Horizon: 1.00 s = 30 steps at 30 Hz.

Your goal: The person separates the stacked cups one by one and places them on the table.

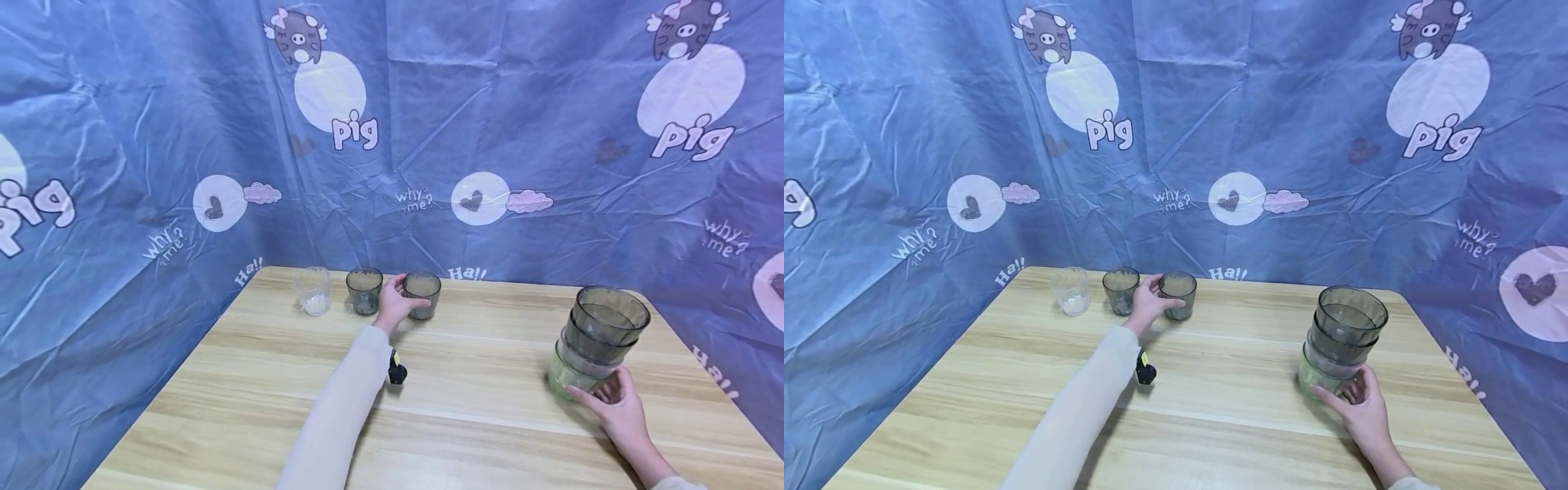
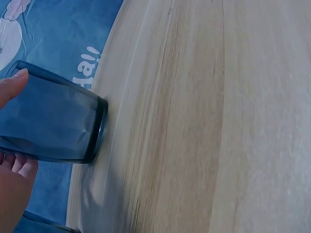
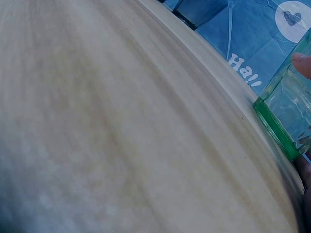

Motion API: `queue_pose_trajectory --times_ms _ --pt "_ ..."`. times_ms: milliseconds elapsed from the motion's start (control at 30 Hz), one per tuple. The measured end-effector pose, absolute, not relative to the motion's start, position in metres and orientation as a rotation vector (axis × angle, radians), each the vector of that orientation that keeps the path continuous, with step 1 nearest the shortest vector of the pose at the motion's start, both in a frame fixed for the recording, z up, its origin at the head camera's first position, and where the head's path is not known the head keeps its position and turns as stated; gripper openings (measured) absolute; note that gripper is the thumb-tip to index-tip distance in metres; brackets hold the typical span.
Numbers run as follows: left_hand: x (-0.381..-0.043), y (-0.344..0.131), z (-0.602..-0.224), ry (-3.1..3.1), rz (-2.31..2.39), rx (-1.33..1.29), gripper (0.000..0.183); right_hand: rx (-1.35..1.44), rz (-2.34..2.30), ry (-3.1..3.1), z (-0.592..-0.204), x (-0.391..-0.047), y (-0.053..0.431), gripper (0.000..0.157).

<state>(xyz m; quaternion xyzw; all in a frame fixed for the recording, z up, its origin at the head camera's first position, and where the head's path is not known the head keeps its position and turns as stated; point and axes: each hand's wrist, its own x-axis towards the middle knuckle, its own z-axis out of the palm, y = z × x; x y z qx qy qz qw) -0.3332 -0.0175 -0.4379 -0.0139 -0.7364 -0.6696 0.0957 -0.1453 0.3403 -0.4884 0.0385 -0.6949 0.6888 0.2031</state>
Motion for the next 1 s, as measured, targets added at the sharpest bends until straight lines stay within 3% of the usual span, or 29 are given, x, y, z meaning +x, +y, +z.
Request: queue_pose_trajectory --times_ms 667,1000 --pt "-0.330 -0.019 -0.431 -2.205 -2.027 -0.097 0.095 0.107 1.906 -1.952 -0.488 -0.145 0.342 0.075" --pt "-0.327 -0.008 -0.411 -2.127 -1.795 -0.193 0.087 0.068 1.879 -1.991 -0.485 -0.143 0.340 0.075"
